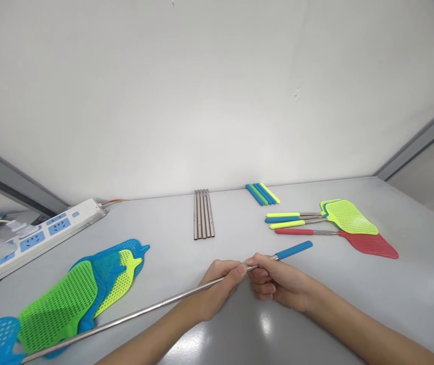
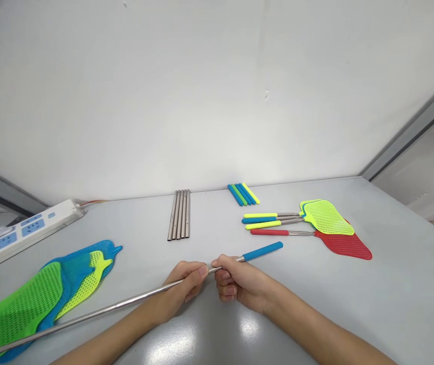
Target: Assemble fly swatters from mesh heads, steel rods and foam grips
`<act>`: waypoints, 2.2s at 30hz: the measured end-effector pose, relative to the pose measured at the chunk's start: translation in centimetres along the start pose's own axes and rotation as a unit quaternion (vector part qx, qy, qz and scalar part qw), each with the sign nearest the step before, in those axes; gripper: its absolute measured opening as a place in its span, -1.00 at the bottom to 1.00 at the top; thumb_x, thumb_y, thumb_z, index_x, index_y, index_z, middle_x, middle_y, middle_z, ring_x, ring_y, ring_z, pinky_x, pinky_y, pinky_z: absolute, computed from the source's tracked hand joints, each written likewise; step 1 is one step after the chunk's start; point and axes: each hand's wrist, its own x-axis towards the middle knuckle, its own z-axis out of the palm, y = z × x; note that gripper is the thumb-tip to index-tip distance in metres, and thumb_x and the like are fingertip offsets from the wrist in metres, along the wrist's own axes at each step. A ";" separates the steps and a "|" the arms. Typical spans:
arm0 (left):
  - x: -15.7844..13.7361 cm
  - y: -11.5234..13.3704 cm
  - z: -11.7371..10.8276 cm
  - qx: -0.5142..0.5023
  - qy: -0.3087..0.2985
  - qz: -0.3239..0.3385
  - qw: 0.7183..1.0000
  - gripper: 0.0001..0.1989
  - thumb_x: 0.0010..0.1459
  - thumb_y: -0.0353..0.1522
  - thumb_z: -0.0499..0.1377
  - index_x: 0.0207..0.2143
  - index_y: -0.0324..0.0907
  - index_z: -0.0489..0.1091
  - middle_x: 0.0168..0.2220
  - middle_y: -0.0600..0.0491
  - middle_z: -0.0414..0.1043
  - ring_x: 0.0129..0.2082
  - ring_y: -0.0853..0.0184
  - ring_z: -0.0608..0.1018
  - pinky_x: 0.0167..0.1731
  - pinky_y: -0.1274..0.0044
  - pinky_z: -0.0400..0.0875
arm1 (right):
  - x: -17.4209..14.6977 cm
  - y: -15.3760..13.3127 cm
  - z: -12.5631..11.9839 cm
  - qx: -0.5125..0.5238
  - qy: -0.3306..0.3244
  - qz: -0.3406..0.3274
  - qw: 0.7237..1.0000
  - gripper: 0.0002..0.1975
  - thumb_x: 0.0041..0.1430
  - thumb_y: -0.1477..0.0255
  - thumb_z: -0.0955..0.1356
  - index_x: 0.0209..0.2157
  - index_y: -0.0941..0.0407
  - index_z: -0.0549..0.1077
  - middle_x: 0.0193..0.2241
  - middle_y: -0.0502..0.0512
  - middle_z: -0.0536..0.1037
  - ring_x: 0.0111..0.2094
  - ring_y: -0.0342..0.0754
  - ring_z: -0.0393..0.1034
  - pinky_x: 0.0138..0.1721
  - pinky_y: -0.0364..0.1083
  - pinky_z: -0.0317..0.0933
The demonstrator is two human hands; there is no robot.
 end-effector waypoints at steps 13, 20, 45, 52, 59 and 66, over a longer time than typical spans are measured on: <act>-0.1 0.0 -0.1 -0.016 0.019 -0.013 1.000 -0.59 0.10 -0.18 -0.10 -0.72 -0.19 -0.05 -0.74 0.22 -0.13 -0.71 0.54 0.02 -0.70 0.59 -0.12 | -0.3 -0.8 -0.2 -0.017 0.019 -0.013 1.000 -0.67 -0.04 0.38 0.23 -0.73 0.13 -0.02 -0.77 -0.16 -0.05 -0.72 -0.29 -0.22 -0.64 -0.19 -0.29; 0.0 0.0 -0.2 -0.028 0.024 -0.004 0.999 -0.59 0.10 -0.19 -0.11 -0.72 -0.19 -0.04 -0.75 0.21 -0.12 -0.71 0.53 0.03 -0.70 0.59 -0.11 | -0.2 -1.0 -0.5 -0.030 0.022 -0.028 0.999 -0.66 -0.04 0.38 0.22 -0.73 0.13 -0.03 -0.78 -0.17 -0.06 -0.72 -0.30 -0.21 -0.64 -0.19 -0.28; 0.1 0.0 -0.4 -0.074 0.023 0.014 0.997 -0.60 0.12 -0.24 -0.11 -0.72 -0.20 -0.03 -0.77 0.22 -0.10 -0.73 0.55 0.03 -0.70 0.60 -0.09 | -0.4 -2.1 -1.8 -0.090 0.030 -0.068 0.993 -0.65 0.02 0.36 0.20 -0.73 0.13 -0.01 -0.78 -0.15 -0.06 -0.71 -0.27 -0.20 -0.62 -0.16 -0.29; 0.0 -0.2 -0.5 -0.072 0.031 0.015 0.997 -0.60 0.12 -0.24 -0.11 -0.73 -0.20 -0.04 -0.78 0.22 -0.10 -0.74 0.54 0.03 -0.69 0.60 -0.10 | -0.4 -2.3 -2.1 -0.101 0.031 -0.068 0.992 -0.64 0.03 0.36 0.19 -0.74 0.13 -0.01 -0.79 -0.15 -0.06 -0.72 -0.27 -0.22 -0.62 -0.16 -0.28; 0.2 -0.1 -0.6 -0.056 0.038 0.021 0.997 -0.59 0.12 -0.24 -0.12 -0.73 -0.19 -0.03 -0.78 0.22 -0.09 -0.74 0.54 0.04 -0.69 0.59 -0.09 | -0.4 -2.7 -2.6 -0.108 0.036 -0.070 0.991 -0.64 0.03 0.36 0.19 -0.74 0.12 -0.01 -0.79 -0.15 -0.07 -0.71 -0.27 -0.23 -0.61 -0.16 -0.29; 0.3 -0.2 -0.6 -0.070 0.039 0.020 0.997 -0.60 0.12 -0.25 -0.12 -0.73 -0.20 -0.03 -0.78 0.21 -0.08 -0.74 0.54 0.05 -0.70 0.60 -0.08 | -0.5 -2.9 -2.9 -0.114 0.047 -0.066 0.990 -0.63 0.03 0.36 0.19 -0.74 0.12 -0.02 -0.79 -0.16 -0.08 -0.71 -0.26 -0.24 -0.61 -0.15 -0.28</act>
